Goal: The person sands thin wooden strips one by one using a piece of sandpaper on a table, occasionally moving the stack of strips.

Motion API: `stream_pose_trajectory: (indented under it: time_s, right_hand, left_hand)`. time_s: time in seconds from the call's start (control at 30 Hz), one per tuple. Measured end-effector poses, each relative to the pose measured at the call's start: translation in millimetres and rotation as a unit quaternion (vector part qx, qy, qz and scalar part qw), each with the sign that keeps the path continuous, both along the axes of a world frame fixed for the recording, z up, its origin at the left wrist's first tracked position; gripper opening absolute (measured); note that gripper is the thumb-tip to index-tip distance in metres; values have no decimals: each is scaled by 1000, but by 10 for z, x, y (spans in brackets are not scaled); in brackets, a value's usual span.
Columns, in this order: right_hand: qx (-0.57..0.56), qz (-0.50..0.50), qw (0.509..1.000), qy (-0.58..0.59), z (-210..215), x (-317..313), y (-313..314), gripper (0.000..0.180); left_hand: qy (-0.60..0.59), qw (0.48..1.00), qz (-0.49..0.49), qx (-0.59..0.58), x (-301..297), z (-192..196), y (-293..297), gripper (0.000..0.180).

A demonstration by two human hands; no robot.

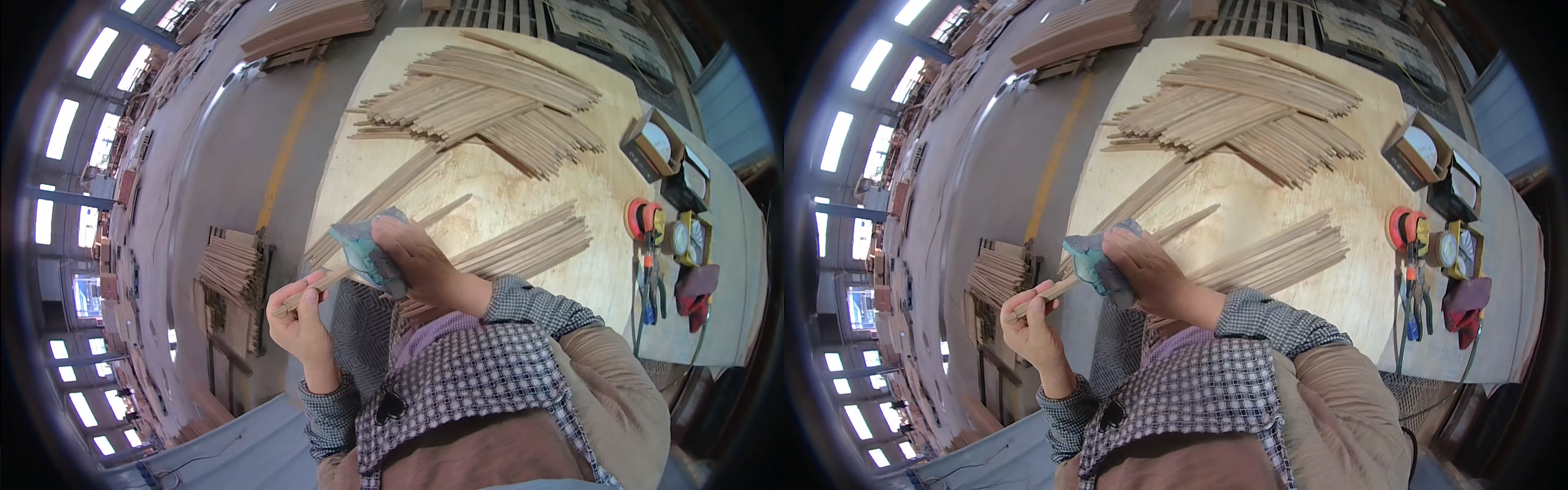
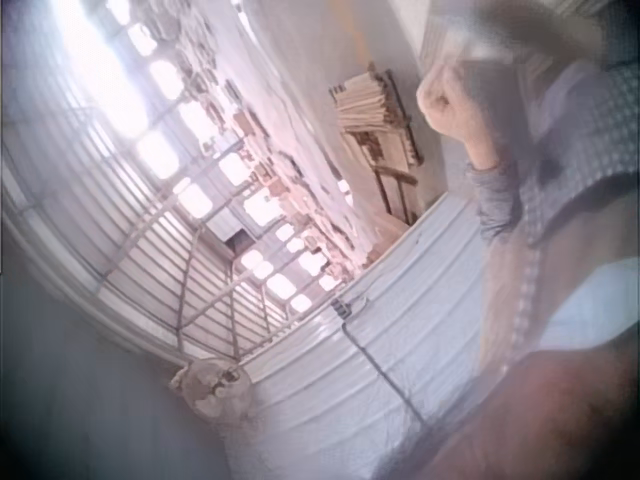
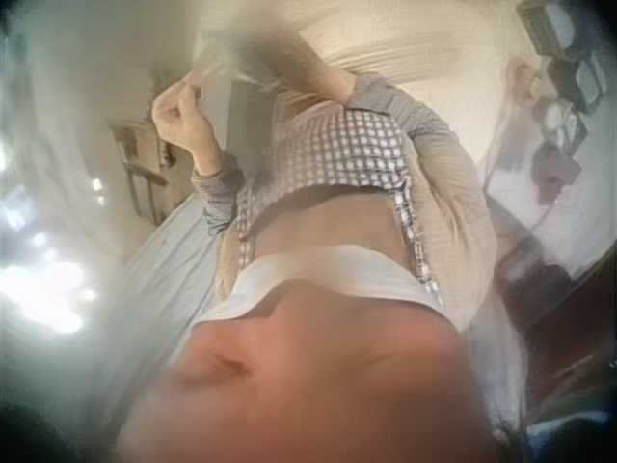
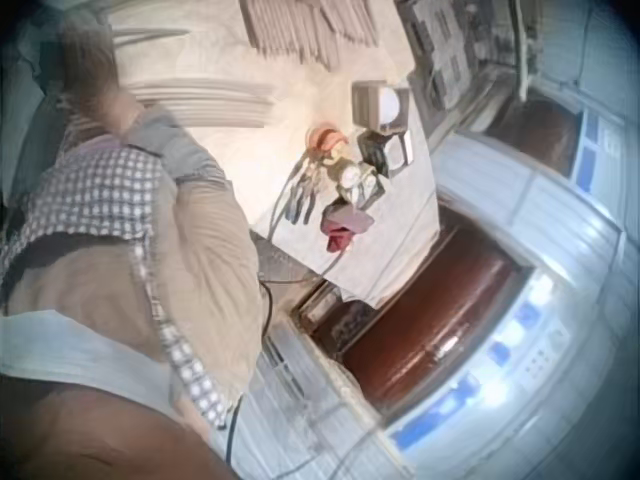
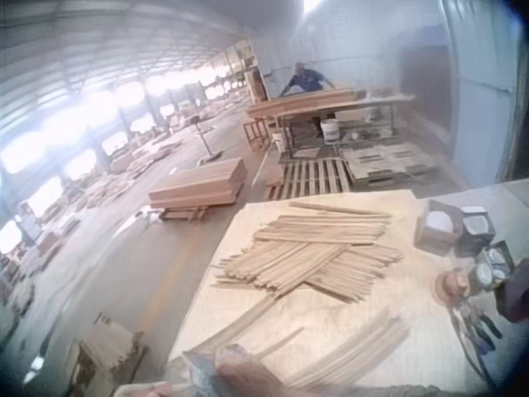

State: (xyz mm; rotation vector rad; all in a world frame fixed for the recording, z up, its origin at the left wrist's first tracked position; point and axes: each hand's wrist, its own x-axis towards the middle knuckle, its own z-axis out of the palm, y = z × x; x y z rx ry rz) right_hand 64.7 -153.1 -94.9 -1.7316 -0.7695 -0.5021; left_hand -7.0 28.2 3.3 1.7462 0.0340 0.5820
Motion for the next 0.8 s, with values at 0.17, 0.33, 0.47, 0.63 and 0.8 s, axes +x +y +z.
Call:
stream_pose_trajectory:
  time_s: [0.17, 0.33, 0.47, 0.63, 0.8]
  right_hand:
    - [-124, -121, 975, 139, -824, 281, -629, 26]
    - [-140, -85, 974, 156, -563, 253, -372, 20]
    - [19, -52, 998, -26, -183, -34, -137, 41]
    - [-118, -163, 945, 258, -1017, 311, -879, 31]
    - [-198, -163, 955, 151, -1134, 331, -870, 29]
  left_hand:
    - [19, 999, 43, 21, 38, -144, 68, 8]
    - [-6, 1000, 22, 1, 112, -75, -34, 8]
    - [-8, 1000, 13, 24, 45, -61, -9, 7]
    - [-3, 1000, -19, 11, 32, -144, 16, 10]
    - [-22, 998, -42, 30, -52, -157, 76, 13]
